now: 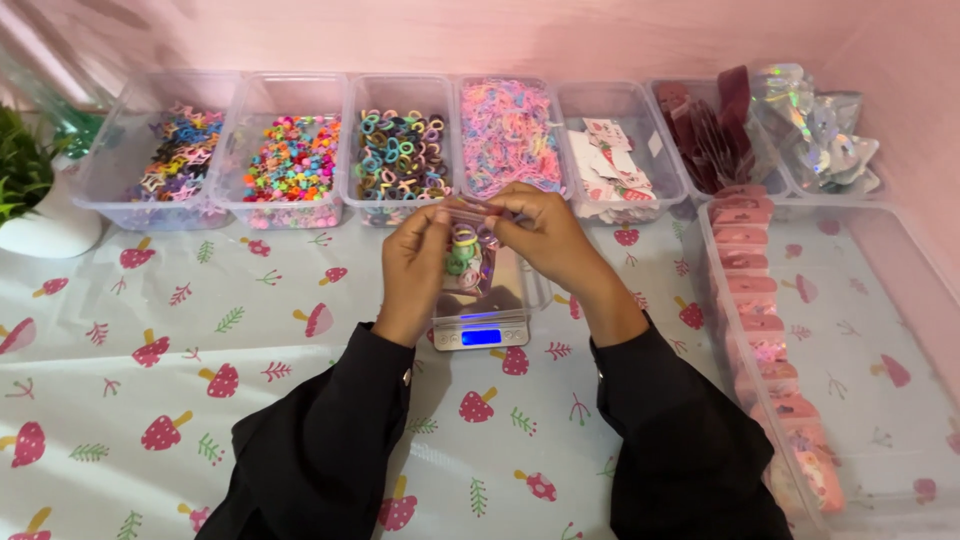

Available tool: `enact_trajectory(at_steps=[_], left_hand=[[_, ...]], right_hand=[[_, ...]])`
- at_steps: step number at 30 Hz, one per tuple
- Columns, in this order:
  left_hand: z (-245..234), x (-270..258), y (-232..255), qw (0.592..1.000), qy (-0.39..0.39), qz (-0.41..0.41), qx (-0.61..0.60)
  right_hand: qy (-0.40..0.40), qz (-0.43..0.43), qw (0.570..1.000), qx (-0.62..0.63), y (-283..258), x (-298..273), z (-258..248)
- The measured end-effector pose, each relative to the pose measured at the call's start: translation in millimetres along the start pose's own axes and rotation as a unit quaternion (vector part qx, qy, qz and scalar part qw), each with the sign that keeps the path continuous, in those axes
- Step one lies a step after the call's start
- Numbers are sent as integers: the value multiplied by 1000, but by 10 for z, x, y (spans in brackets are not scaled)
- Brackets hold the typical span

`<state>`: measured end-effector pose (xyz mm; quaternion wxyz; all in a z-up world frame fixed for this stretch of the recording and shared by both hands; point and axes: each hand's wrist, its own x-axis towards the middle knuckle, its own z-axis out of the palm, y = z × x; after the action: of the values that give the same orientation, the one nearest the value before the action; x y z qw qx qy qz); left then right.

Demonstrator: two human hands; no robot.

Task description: Sorting and packing small hair accessories from various bins into individual plastic bags and occasionally using a digital scale.

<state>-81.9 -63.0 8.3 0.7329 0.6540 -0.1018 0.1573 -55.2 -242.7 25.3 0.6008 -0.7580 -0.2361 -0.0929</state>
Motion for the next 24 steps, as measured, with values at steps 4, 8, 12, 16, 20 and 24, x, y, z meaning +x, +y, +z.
enact_trajectory(at_steps=[4, 8, 12, 16, 20, 24], left_hand=[[-96, 105, -260, 1000, -1, 13, 12], [-353, 187, -461, 993, 20, 100, 63], [-804, 376, -683, 918, 100, 279, 264], [-1347, 536, -1052, 866, 110, 348, 342], [-1538, 532, -1152, 831, 127, 368, 398], [-1480, 476, -1161, 845, 86, 364, 384]], right_hand=[[46, 4, 999, 3, -13, 15, -49], [111, -26, 993, -11, -14, -34, -279], [208, 7, 978, -18, -290, -184, -601], [288, 129, 949, -26, -411, -437, -1223], [392, 107, 913, 31, -745, -787, -1786], [432, 168, 882, -81, -992, -1108, -2379]])
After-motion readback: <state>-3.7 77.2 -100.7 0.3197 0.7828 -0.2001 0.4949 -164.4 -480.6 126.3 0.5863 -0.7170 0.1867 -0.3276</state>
